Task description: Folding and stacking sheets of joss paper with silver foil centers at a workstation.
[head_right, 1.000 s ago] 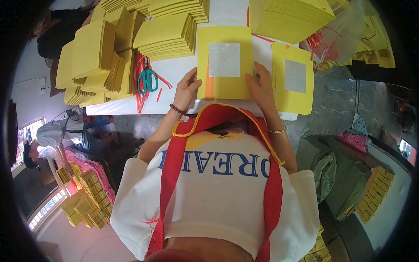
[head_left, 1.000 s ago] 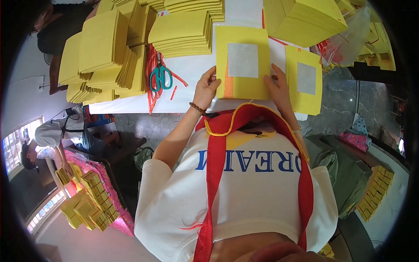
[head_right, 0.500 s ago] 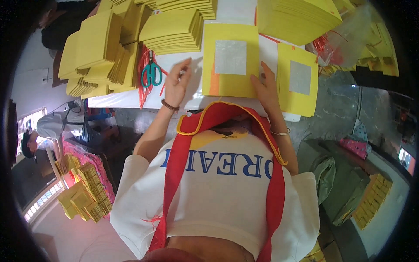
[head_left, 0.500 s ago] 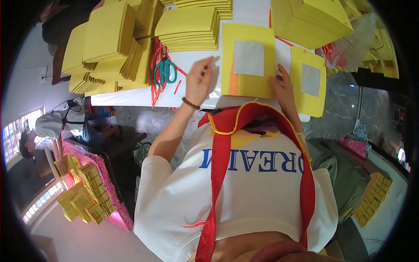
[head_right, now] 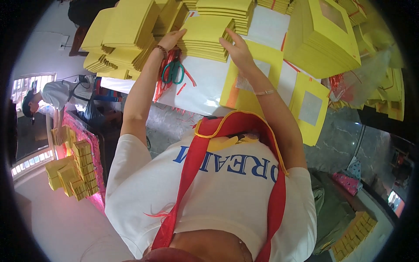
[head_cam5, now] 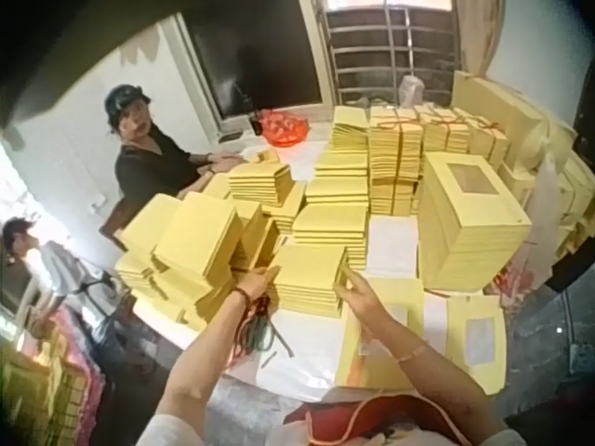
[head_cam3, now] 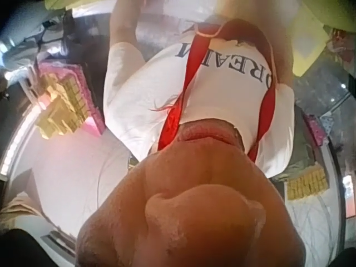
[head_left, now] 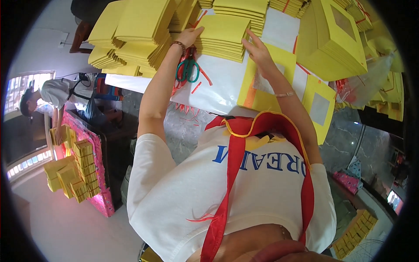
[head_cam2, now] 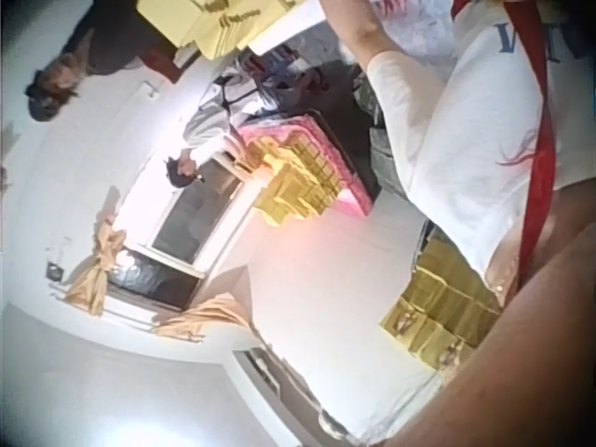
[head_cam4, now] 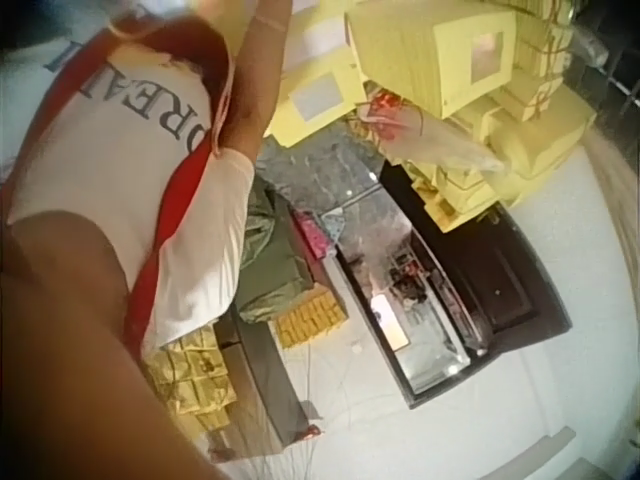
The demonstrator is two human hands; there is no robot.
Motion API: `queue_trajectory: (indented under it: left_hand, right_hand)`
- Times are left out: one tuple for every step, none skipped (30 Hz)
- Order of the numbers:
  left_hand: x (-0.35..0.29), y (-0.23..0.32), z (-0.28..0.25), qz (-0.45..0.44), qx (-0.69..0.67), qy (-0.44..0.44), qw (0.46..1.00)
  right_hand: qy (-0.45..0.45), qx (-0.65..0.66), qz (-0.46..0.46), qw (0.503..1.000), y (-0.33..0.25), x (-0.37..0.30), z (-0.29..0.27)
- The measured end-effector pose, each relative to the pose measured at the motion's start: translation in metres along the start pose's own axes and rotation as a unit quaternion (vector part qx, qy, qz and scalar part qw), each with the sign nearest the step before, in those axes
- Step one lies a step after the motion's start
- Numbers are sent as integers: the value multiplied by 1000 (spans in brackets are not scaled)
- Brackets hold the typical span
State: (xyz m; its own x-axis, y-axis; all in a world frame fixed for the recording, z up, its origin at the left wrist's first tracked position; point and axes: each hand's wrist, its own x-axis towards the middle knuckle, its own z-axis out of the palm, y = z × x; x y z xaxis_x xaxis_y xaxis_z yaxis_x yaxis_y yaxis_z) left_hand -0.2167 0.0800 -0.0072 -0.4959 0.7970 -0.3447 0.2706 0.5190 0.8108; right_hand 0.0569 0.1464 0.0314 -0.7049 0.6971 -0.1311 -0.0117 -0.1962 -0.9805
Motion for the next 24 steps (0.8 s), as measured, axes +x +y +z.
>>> queue_trajectory:
  left_hand:
    - [-7, 9, 6, -61, -64, -50, 995]
    - [-8, 10, 8, -62, -42, -62, 995]
    - [-11, 7, 4, -66, -45, -51, 995]
    - [-10, 5, 2, -69, -37, -58, 995]
    - [-8, 3, 1, -71, -30, -65, 995]
    - [-4, -2, -4, -76, -13, -67, 995]
    - [-3, 3, -3, -79, -17, -69, 994]
    - [1, 11, -4, -112, -39, -127, 985]
    - [4, 15, -11, -142, -60, -176, 972]
    - [9, 9, -8, -121, -73, -134, 981]
    - [6, 4, -4, -120, -74, -128, 982]
    - [10, -1, -2, -133, -65, -110, 983]
    - [10, -3, -1, -147, -55, -92, 983]
    - [12, -5, -1, -115, -139, -124, 976]
    - [9, 2, 2, -114, -139, -129, 975]
    - [3, 11, 3, -119, -154, -144, 970]
    - [-1, 22, 4, -124, -168, -160, 965]
    - [-5, 30, 1, -132, -189, -153, 961]
    - [-6, 28, 1, -130, -188, -154, 961]
    - [-6, 24, 1, -120, -231, -171, 950]
    - [-5, 27, 1, -110, -273, -191, 937]
    - [-7, 30, 1, -111, -282, -189, 934]
    - [-9, 30, 2, -107, -279, -193, 935]
    - [-10, 28, -1, -108, -315, -201, 921]
  right_hand:
    - [-2, -1, 0, 1000, 2, 12, 2]
    - [31, -10, 62, 998, 5, 21, 4]
    - [55, -19, 123, 991, 9, 31, 11]
    - [48, -21, 123, 991, 17, 40, 12]
    - [59, -13, 117, 991, 25, 47, 13]
    - [65, -4, 113, 991, 33, 54, 16]
    - [65, -6, 117, 991, 39, 59, 12]
    - [79, -7, 112, 991, 44, 66, 7]
    - [86, -7, 102, 991, 46, 73, 8]
    - [80, -8, 100, 992, 51, 73, 9]
    - [79, -16, 94, 992, 57, 67, 10]
    - [80, -25, 82, 993, 59, 69, 10]
    - [77, -25, 76, 994, 61, 70, 10]
    - [82, -21, 71, 994, 63, 71, 10]
    - [96, -18, 74, 992, 67, 69, 5]
    - [100, -19, 78, 992, 66, 66, 3]
    - [91, 2, 85, 992, 64, 65, 0]
    - [78, 23, 85, 993, 59, 64, 0]
    - [79, 24, 82, 993, 57, 62, 2]
    - [82, 13, 81, 993, 56, 60, 4]
    - [88, 3, 81, 993, 57, 61, 4]
    - [94, 4, 77, 993, 58, 61, 4]
    - [89, 2, 68, 994, 60, 59, 4]
    - [81, 1, 56, 995, 61, 59, 6]
